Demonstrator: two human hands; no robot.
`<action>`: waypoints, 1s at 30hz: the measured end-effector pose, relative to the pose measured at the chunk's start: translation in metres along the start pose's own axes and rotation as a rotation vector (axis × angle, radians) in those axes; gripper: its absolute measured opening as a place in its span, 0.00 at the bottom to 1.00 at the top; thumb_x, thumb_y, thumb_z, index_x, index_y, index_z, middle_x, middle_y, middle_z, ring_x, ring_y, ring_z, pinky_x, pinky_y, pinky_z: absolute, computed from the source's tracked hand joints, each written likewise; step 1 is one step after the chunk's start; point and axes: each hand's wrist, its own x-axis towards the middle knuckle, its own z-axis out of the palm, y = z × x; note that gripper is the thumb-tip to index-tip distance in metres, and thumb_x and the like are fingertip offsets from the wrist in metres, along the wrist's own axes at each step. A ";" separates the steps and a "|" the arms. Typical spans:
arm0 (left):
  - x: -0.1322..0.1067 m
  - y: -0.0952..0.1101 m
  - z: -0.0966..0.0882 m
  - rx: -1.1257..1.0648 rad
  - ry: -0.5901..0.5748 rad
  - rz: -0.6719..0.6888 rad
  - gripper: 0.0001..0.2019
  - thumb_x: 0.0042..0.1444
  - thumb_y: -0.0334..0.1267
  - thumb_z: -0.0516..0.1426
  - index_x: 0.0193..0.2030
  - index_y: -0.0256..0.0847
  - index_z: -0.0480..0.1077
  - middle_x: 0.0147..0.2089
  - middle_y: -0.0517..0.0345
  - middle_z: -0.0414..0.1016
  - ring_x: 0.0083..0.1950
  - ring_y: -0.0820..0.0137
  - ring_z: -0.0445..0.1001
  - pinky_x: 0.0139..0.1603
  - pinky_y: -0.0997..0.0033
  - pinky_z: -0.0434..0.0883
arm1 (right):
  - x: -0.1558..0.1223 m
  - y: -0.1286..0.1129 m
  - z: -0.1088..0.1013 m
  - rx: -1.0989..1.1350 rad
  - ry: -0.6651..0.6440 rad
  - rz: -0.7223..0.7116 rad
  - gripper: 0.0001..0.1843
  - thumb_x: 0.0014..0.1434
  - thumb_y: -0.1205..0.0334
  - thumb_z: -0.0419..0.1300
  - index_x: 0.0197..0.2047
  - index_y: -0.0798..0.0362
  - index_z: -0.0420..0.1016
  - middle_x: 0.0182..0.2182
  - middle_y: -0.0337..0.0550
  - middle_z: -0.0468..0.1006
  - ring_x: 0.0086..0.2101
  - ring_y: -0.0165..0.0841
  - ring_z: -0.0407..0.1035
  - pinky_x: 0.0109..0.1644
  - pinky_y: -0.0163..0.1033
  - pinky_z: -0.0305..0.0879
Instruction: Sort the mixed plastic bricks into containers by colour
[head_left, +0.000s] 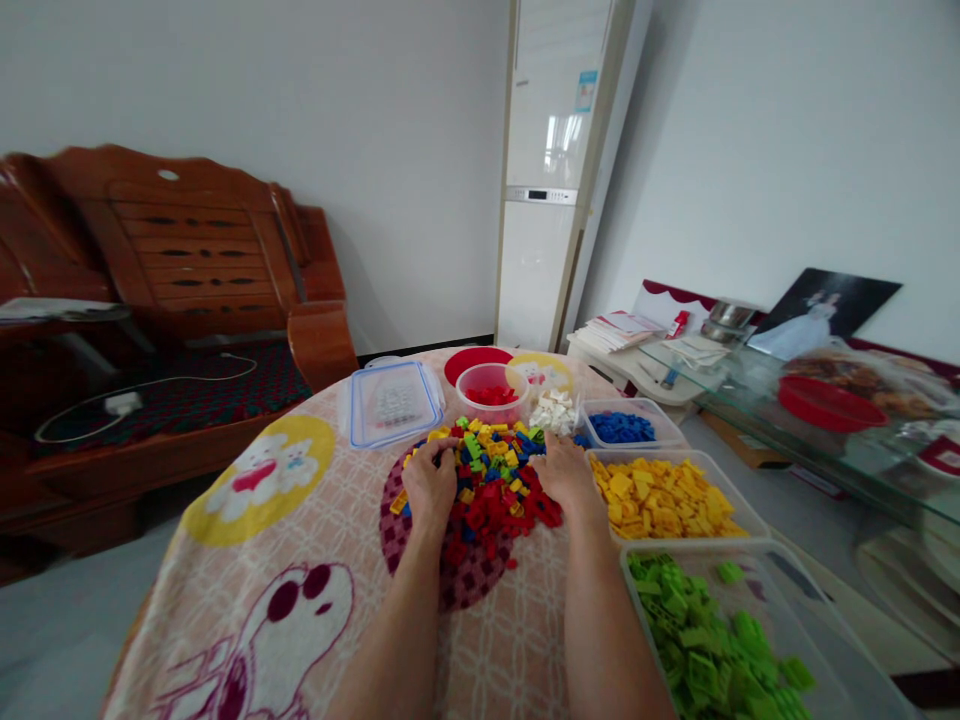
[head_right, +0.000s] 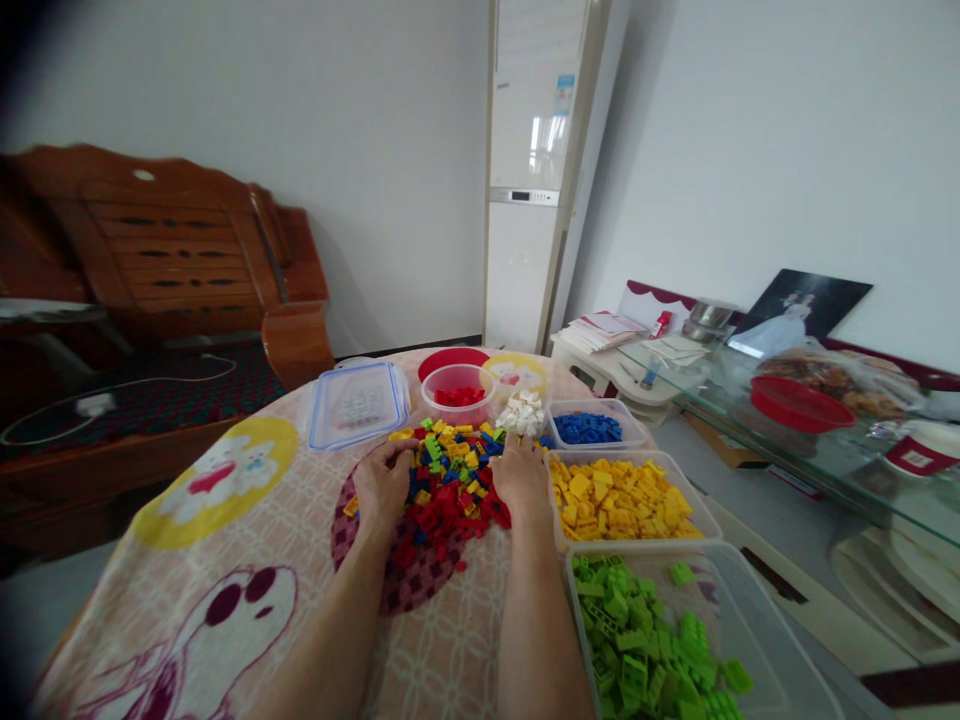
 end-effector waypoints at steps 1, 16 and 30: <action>0.000 0.000 0.000 -0.002 0.001 0.001 0.15 0.53 0.37 0.52 0.39 0.42 0.79 0.40 0.56 0.82 0.42 0.63 0.78 0.48 0.66 0.71 | 0.001 0.001 0.001 0.011 0.017 0.010 0.26 0.63 0.58 0.53 0.61 0.59 0.64 0.55 0.59 0.70 0.55 0.45 0.65 0.57 0.44 0.57; 0.000 0.000 0.000 -0.001 -0.006 0.000 0.14 0.54 0.37 0.52 0.39 0.44 0.80 0.40 0.57 0.82 0.42 0.64 0.78 0.49 0.66 0.71 | 0.000 -0.023 -0.010 0.257 0.149 -0.243 0.20 0.63 0.67 0.50 0.57 0.57 0.71 0.55 0.50 0.74 0.56 0.34 0.65 0.62 0.35 0.54; 0.000 -0.001 0.000 -0.022 -0.006 0.014 0.15 0.53 0.36 0.52 0.39 0.42 0.79 0.40 0.56 0.82 0.43 0.64 0.78 0.51 0.66 0.70 | 0.006 0.005 0.001 0.198 0.132 -0.042 0.20 0.57 0.74 0.50 0.47 0.59 0.79 0.45 0.55 0.80 0.49 0.39 0.72 0.54 0.37 0.62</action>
